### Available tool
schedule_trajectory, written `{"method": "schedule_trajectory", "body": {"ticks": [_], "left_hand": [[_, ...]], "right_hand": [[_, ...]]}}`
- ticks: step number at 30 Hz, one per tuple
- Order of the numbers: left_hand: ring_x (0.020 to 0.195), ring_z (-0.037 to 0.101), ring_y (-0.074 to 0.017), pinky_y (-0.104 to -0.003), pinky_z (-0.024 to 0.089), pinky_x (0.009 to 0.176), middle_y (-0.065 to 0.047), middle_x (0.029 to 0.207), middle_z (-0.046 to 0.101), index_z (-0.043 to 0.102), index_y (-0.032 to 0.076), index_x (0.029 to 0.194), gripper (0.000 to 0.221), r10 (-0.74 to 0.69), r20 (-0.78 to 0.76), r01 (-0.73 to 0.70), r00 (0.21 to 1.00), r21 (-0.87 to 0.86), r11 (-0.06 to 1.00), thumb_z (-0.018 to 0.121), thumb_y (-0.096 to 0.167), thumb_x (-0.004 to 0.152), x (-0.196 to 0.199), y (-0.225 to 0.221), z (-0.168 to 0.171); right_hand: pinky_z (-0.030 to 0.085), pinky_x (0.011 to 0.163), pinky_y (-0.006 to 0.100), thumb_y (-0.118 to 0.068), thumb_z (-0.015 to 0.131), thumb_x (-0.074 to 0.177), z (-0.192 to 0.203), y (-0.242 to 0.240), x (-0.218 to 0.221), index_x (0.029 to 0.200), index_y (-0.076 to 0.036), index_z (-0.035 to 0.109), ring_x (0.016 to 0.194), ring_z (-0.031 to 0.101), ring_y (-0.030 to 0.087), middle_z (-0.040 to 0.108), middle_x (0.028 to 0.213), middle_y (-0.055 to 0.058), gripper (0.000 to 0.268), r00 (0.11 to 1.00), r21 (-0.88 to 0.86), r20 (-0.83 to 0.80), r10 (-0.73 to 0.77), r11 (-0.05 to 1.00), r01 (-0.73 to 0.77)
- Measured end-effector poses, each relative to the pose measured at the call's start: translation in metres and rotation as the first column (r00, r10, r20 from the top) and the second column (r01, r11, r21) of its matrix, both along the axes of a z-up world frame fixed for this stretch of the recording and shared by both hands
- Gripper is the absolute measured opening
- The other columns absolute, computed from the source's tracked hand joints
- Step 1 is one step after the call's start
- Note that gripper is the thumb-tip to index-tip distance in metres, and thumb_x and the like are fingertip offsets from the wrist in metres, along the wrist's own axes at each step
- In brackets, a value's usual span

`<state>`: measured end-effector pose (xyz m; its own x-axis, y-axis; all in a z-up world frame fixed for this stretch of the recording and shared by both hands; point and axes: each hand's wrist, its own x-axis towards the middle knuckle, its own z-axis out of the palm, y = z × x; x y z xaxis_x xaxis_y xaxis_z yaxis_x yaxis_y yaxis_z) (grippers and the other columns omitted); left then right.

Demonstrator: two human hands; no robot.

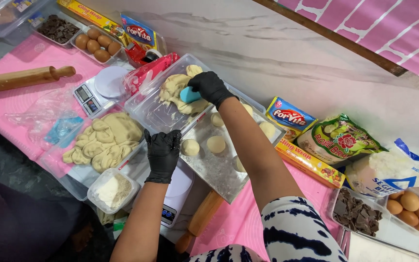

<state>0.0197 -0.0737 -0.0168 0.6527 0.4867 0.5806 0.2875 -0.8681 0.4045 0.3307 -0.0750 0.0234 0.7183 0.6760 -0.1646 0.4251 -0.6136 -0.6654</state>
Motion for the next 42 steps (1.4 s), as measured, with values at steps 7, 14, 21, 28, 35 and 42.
{"method": "schedule_trajectory", "body": {"ticks": [7, 14, 21, 28, 35, 42], "left_hand": [[0.086, 0.066, -0.0302, -0.061, 0.029, 0.120, -0.004, 0.085, 0.063, 0.074, 0.024, 0.111, 0.024, 0.035, -0.024, -0.035, 0.999, 0.026, 0.999, 0.074, 0.031, 0.088, 0.005, -0.001, -0.004], [0.083, 0.065, -0.0288, -0.063, 0.028, 0.120, -0.003, 0.086, 0.063, 0.074, 0.026, 0.117, 0.027, 0.049, -0.038, -0.047, 0.998, 0.052, 0.998, 0.072, 0.034, 0.091, 0.004, -0.003, -0.001], [0.077, 0.066, -0.0273, -0.062, 0.031, 0.118, -0.001, 0.082, 0.064, 0.076, 0.028, 0.116, 0.030, 0.047, -0.039, -0.043, 0.998, 0.087, 0.995, 0.076, 0.035, 0.087, 0.005, 0.004, -0.006], [0.075, 0.068, -0.0269, -0.064, 0.033, 0.116, -0.002, 0.083, 0.066, 0.077, 0.026, 0.115, 0.029, 0.055, -0.036, -0.051, 0.998, 0.105, 0.993, 0.077, 0.035, 0.088, 0.008, -0.002, 0.004], [0.077, 0.069, -0.0267, -0.064, 0.034, 0.116, -0.001, 0.084, 0.066, 0.076, 0.028, 0.118, 0.033, 0.083, -0.065, -0.074, 0.994, 0.127, 0.989, 0.077, 0.037, 0.086, 0.011, -0.001, -0.003], [0.077, 0.069, -0.0281, -0.065, 0.033, 0.116, -0.002, 0.084, 0.067, 0.075, 0.027, 0.118, 0.030, 0.102, -0.079, -0.094, 0.992, 0.092, 0.991, 0.072, 0.038, 0.091, 0.012, -0.001, -0.007]], "right_hand": [[0.057, 0.087, 0.033, -0.046, 0.079, 0.075, -0.022, 0.004, -0.037, 0.095, -0.028, 0.080, 0.095, 0.073, 0.028, 0.077, 0.092, -0.002, 0.027, 0.968, 0.102, 0.153, 0.197, 0.971, -0.214], [0.057, 0.079, 0.040, -0.045, 0.072, 0.082, -0.070, 0.002, -0.026, 0.093, -0.036, 0.075, 0.086, 0.070, 0.027, 0.074, 0.086, -0.004, 0.015, 0.711, 0.115, 0.614, 0.342, 0.853, -0.509], [0.056, 0.086, 0.036, -0.046, 0.070, 0.094, -0.032, -0.042, 0.044, 0.105, -0.035, 0.074, 0.092, 0.065, 0.024, 0.068, 0.090, -0.002, 0.016, 0.669, 0.176, 0.734, 0.118, 0.918, -0.355], [0.055, 0.082, 0.033, -0.062, 0.072, 0.086, -0.016, -0.026, -0.006, 0.083, -0.017, 0.062, 0.089, 0.064, 0.026, 0.054, 0.080, 0.005, 0.047, 0.843, 0.260, 0.537, -0.020, 0.955, -0.143], [0.058, 0.084, 0.037, -0.054, 0.068, 0.088, -0.018, -0.020, 0.011, 0.098, -0.032, 0.078, 0.092, 0.071, 0.029, 0.075, 0.090, 0.001, 0.026, 0.929, 0.064, 0.349, 0.120, 0.986, -0.151], [0.056, 0.097, 0.042, -0.058, 0.060, 0.093, -0.036, -0.003, 0.020, 0.118, -0.044, 0.070, 0.108, 0.070, 0.028, 0.074, 0.109, 0.001, 0.030, 0.800, -0.182, 0.501, 0.330, 0.944, -0.275]]}}
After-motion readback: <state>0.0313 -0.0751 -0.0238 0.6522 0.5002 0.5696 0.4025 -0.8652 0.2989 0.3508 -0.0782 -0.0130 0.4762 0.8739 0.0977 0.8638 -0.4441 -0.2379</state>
